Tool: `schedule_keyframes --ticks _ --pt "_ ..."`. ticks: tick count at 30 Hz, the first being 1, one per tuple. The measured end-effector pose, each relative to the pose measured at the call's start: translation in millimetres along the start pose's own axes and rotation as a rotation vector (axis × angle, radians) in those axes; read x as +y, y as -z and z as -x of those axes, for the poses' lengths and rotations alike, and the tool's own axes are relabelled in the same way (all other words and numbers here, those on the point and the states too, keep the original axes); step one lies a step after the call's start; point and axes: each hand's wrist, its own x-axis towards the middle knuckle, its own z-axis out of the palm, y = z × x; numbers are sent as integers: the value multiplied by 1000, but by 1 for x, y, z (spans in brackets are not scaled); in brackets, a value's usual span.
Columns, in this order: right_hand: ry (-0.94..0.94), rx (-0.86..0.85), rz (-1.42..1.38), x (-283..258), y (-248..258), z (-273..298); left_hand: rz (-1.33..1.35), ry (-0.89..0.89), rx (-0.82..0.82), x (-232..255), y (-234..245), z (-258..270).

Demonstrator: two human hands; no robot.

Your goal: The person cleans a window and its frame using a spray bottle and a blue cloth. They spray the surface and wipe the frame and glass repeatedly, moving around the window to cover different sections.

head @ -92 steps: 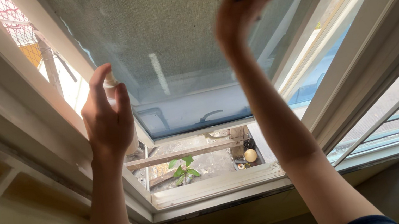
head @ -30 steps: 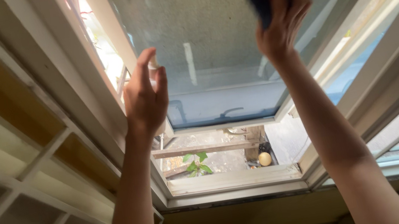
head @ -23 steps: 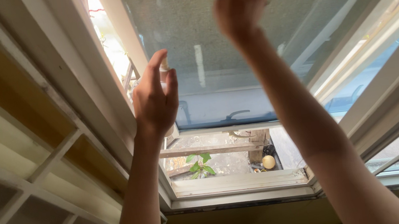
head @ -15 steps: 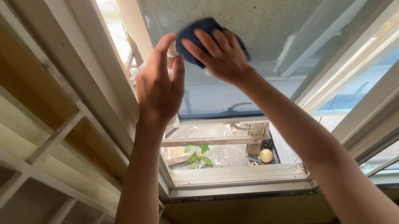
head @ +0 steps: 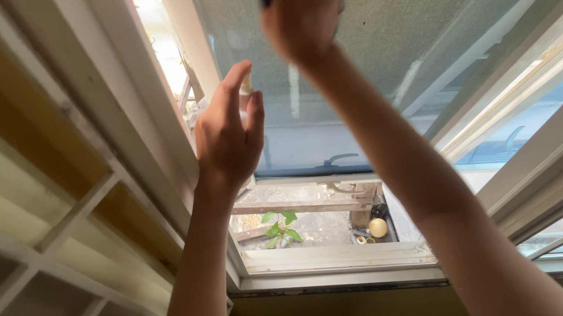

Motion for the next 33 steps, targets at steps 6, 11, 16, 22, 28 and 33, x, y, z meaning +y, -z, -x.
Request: schedule_keyframes --ticks 6,11,16,22,28,33 --pt "383 58 -205 -40 8 133 -11 -82 11 -2 -4 3" --pt "655 -275 -231 19 18 268 -52 -10 -68 -12 -14 2" --pt "637 -415 -253 117 36 337 -44 -82 -44 -12 -14 5" --pt "103 -377 -124 193 71 258 -54 -117 -29 -12 -16 5" --pt "-227 238 -275 118 36 154 -43 -100 -43 -12 -15 5" --pt "279 -117 -253 56 20 226 -67 -128 -22 -15 -14 7"
